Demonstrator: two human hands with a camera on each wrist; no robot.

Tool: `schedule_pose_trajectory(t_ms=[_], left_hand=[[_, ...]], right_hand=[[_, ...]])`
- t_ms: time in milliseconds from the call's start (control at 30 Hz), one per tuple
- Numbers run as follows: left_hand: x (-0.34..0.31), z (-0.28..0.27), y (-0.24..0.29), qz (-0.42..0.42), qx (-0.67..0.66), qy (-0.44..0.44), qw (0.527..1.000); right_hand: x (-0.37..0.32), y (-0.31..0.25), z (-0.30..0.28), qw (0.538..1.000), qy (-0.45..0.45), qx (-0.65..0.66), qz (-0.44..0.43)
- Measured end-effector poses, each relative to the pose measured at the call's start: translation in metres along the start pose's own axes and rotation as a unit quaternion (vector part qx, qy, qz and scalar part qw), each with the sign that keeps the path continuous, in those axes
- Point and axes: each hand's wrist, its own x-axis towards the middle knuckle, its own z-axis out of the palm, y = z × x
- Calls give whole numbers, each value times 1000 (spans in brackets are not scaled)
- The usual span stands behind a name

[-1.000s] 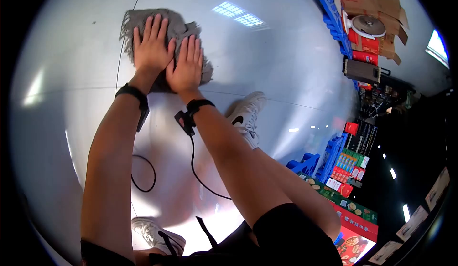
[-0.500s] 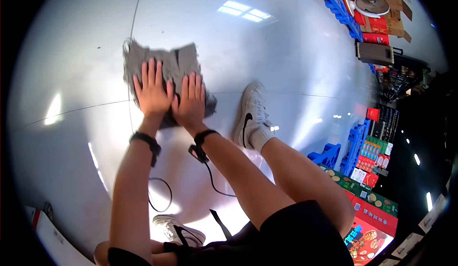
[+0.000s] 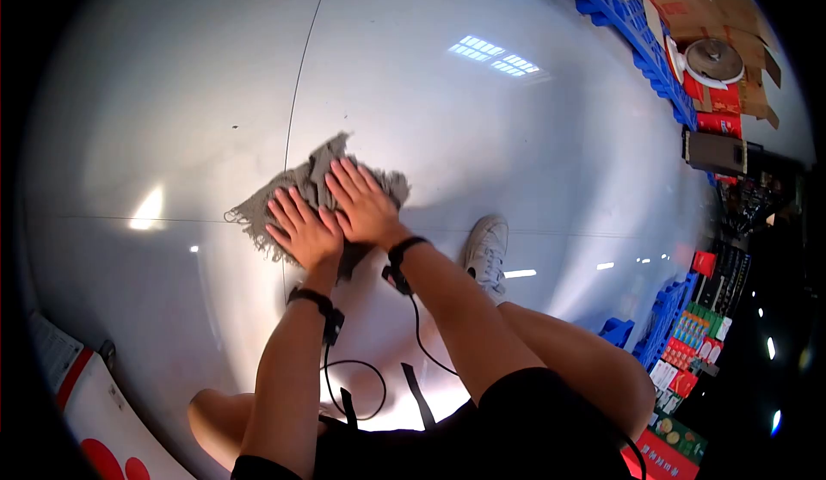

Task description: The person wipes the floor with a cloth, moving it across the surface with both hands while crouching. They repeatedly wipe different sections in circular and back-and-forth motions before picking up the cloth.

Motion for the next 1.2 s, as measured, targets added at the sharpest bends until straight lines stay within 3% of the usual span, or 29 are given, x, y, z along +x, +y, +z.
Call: schedule_pose_trajectory(t_ms=[267, 467, 567, 633, 700, 767, 933, 1067, 1200], left_hand=[[102, 19, 86, -222, -27, 85, 971], [93, -7, 76, -253, -29, 54, 965], [95, 0, 77, -265, -79, 84, 957], [100, -5, 83, -350, -88, 94, 928], [108, 5, 85, -478, -71, 136, 865], [111, 7, 83, -520, -67, 125, 842], [121, 1, 84, -523, -24, 102, 846], [134, 1, 72, -478, -25, 120, 869], [184, -2, 44, -350, -45, 139, 925]], right_hand=[[146, 103, -35, 971, -72, -1, -228], [155, 77, -40, 955, -150, -40, -251], [161, 84, -33, 944, -165, -66, -276], [167, 86, -31, 937, -181, -76, -288], [168, 93, -24, 937, -182, -48, -295], [166, 94, -24, 934, -176, -68, -305], [168, 95, -32, 938, -166, -14, -304], [168, 97, -34, 942, -148, 32, -299], [167, 93, -24, 961, -94, 36, -257]])
